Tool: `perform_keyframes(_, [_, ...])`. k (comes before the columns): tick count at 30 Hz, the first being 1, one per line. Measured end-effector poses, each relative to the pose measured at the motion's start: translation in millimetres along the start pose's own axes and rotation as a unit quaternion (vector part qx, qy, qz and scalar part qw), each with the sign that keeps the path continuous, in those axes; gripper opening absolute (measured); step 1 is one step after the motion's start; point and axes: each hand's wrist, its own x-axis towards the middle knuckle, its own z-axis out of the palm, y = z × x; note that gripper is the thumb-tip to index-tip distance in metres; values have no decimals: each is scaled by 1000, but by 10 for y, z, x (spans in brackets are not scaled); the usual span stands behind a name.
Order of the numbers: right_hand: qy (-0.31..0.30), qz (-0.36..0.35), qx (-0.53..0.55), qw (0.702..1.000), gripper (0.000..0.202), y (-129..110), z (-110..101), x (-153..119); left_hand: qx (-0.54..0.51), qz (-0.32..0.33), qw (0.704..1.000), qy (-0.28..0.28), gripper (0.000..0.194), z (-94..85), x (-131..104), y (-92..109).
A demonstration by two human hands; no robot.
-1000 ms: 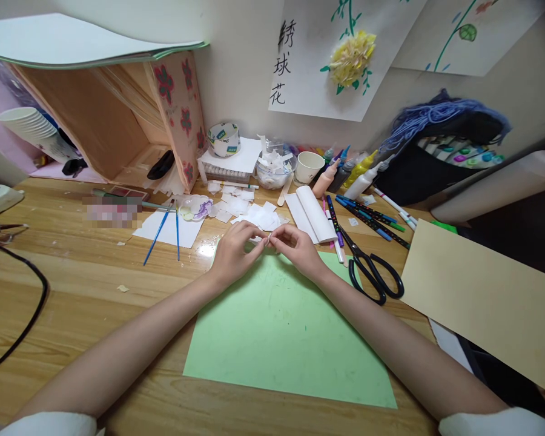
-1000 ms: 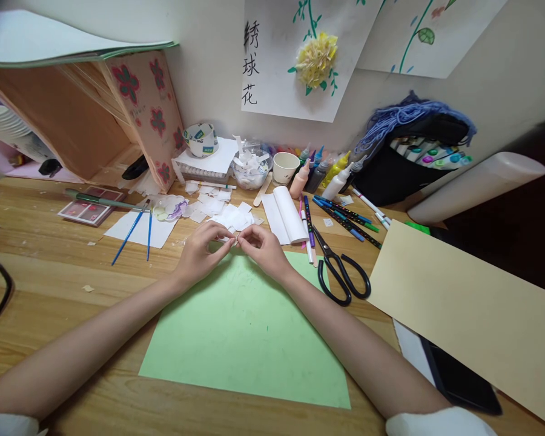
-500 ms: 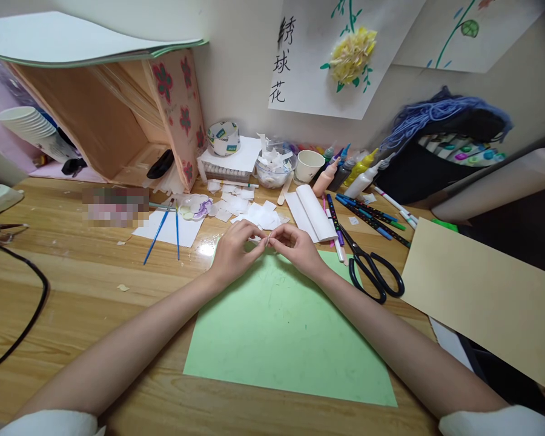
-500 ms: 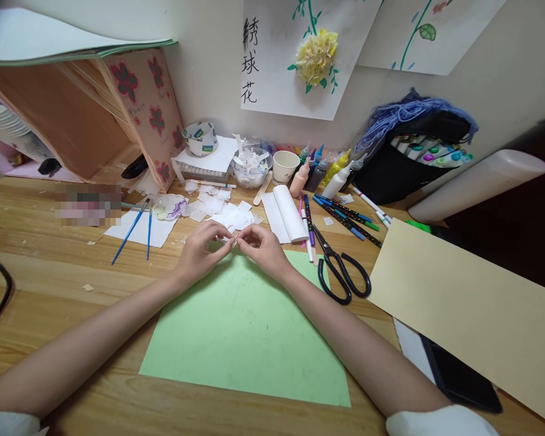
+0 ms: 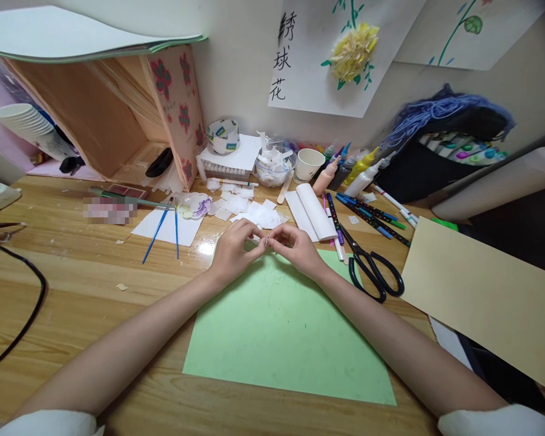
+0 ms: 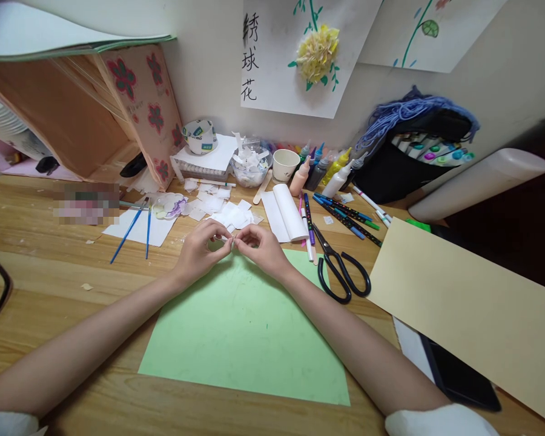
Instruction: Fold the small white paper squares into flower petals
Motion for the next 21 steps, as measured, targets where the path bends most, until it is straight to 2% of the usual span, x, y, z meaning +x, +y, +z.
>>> perform_keyframes(21, [1, 1, -45, 999, 17, -6, 23, -13, 25, 15, 1000, 5, 4, 16, -16, -13])
